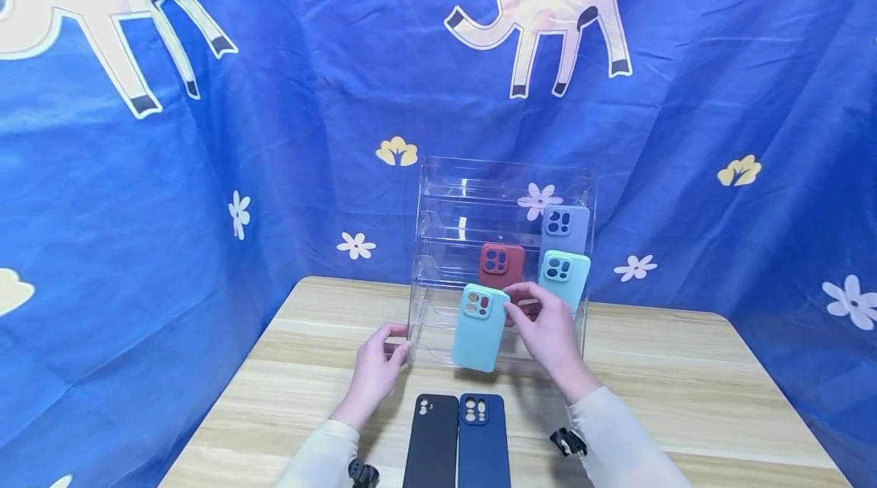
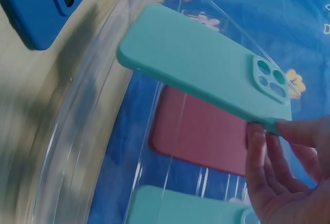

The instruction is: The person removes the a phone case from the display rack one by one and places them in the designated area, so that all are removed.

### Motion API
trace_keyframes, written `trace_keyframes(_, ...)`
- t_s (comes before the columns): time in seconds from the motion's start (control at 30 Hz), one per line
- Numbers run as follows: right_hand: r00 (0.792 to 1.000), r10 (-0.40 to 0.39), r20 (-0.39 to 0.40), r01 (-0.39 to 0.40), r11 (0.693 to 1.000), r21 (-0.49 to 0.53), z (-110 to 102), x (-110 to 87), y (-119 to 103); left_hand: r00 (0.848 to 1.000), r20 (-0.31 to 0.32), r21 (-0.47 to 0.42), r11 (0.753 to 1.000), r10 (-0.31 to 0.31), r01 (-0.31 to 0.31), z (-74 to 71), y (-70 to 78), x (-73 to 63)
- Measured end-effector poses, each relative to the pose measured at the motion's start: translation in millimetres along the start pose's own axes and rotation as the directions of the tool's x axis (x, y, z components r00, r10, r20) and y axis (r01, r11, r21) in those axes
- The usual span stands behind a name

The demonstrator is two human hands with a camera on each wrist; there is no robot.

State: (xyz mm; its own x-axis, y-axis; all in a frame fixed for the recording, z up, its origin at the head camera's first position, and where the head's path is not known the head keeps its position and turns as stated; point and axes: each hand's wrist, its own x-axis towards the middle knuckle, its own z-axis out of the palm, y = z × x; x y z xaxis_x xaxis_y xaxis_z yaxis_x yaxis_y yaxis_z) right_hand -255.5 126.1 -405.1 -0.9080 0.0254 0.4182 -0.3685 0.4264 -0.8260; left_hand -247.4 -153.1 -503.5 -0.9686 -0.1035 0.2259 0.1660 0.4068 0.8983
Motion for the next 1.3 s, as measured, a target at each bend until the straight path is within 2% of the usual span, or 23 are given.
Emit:
trace_keyframes(0.1, 0.999, 0.044, 0.018, -0.044, 0.999, 0.006, -10, -1.5, 2, 1.000, 0.000, 0.011, 1.000, 0.003, -0.003, 0.4, 0.3, 1.1)
trace_keyframes(0.33, 0.993, 0.105, 0.056, -0.102, 0.993, -0.058, -29, -8.4, 5, 1.000, 0.004, 0.020, 1.000, 0.018, -0.018, 2.2, 0.3, 3.2)
trace_keyframes(0.57, 0.978, 0.191, 0.086, -0.186, 0.980, -0.065, -46, -21.4, 10, 1.000, 0.004, 0.011, 1.000, 0.006, -0.006, 3.6, 0.4, 4.0)
trace_keyframes(0.83, 0.969, 0.216, 0.119, -0.209, 0.975, -0.072, -78, -29.5, 22, 1.000, 0.005, -0.002, 1.000, -0.005, 0.005, 2.8, -0.8, 4.4)
trace_keyframes(1.0, 0.953, 0.251, 0.172, -0.246, 0.968, -0.045, -88, -34.9, 27, 1.000, 0.011, -0.012, 1.000, -0.007, 0.007, 1.8, -1.5, 4.7)
trace_keyframes(1.3, 0.914, 0.327, 0.241, -0.330, 0.943, -0.028, -89, -51.2, 44, 1.000, 0.006, 0.000, 1.000, -0.015, 0.015, 2.0, -0.8, 1.5)
